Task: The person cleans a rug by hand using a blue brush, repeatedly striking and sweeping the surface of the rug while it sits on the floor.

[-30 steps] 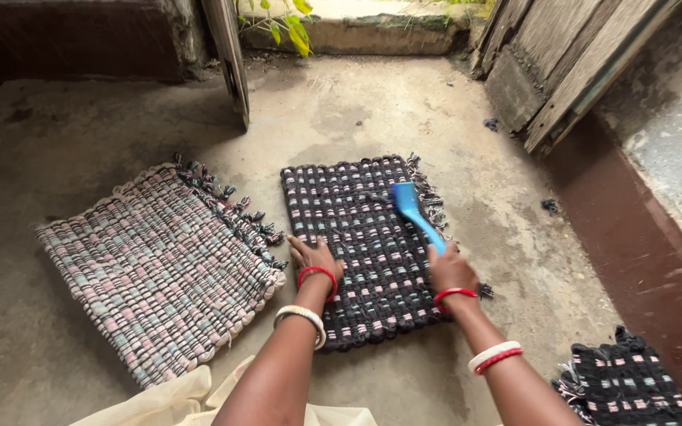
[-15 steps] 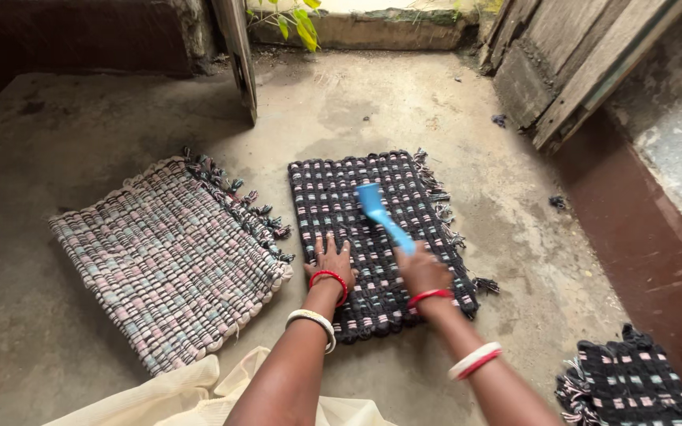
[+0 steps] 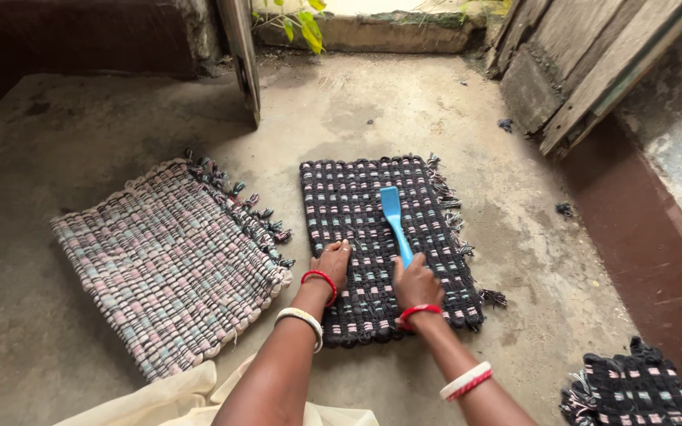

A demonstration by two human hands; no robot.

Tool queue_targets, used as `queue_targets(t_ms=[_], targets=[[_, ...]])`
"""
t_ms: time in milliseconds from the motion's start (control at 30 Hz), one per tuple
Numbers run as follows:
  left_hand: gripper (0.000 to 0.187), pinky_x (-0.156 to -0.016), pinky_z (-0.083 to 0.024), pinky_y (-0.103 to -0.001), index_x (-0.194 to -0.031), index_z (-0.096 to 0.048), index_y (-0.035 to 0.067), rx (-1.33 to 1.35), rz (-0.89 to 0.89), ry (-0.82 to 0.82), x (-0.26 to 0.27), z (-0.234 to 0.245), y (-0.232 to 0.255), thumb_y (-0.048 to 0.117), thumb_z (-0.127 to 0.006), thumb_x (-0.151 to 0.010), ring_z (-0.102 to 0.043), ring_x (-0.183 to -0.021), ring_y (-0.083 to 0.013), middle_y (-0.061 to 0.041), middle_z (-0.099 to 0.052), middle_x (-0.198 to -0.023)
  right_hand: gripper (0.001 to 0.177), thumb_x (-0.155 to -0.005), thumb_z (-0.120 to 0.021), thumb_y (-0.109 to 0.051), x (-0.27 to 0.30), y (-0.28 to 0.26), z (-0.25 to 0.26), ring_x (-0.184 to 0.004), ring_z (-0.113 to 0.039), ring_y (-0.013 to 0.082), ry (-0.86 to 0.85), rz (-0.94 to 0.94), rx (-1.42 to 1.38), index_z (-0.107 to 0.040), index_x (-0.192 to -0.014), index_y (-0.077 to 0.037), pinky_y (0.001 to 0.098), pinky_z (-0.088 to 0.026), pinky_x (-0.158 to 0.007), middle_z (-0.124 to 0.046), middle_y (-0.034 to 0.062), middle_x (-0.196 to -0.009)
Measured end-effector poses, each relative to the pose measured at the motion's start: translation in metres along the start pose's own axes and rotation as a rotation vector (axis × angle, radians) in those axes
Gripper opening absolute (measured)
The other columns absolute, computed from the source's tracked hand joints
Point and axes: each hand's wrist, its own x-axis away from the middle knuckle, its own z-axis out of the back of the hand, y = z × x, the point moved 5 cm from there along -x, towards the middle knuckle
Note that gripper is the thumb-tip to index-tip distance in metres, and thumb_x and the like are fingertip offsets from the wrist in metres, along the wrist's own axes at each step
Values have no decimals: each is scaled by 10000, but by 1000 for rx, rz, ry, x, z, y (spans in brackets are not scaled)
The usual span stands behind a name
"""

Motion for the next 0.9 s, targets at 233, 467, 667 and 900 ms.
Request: queue_targets(t_ms=[233,467,667,900], targets=[[1194,-1194,45,-758,-1636,-76,39,-373,19,-347,58,53,61,795,-553,-844,5,-1597,-238,-108,9,-1731,527,-1047,-441,-530,-59,64,65,-948,-722,477,43,-84,135,-574,-1167,-34,570,-572,-806,-725,288,-968],[1264,-1230,48,-659,-1636,-28,67,-381,-18,-324,39,4,45,797,-622,-791,80,-1590,-330,-181,81,-1720,489,-1024,-463,-510,-1,-34,-1,-889,-738,451,42,76,67,-543,-1154,-46,556,-595,-755,-739,250,-937],[1290,-1240,43,-621,-1628,-11,15,-331,34,-271,45,1,35,800,-620,-805,109,-1586,-311,-166,101,-1720,566,-992,-479,-569,-24,-13,3,-884,-745,443,10,102,78,-562,-1141,-30,576,-597,-754,-731,256,-935],[1319,-1239,12,-636,-1630,0,10,-287,128,-264,57,5,36,806,-635,-792,136,-1582,-308,-144,140,-1722,549,-1012,-491,-535,-63,81,41,-902,-718,493,113,-55,111,-579,-1165,-16,581,-572,-788,-729,305,-937]])
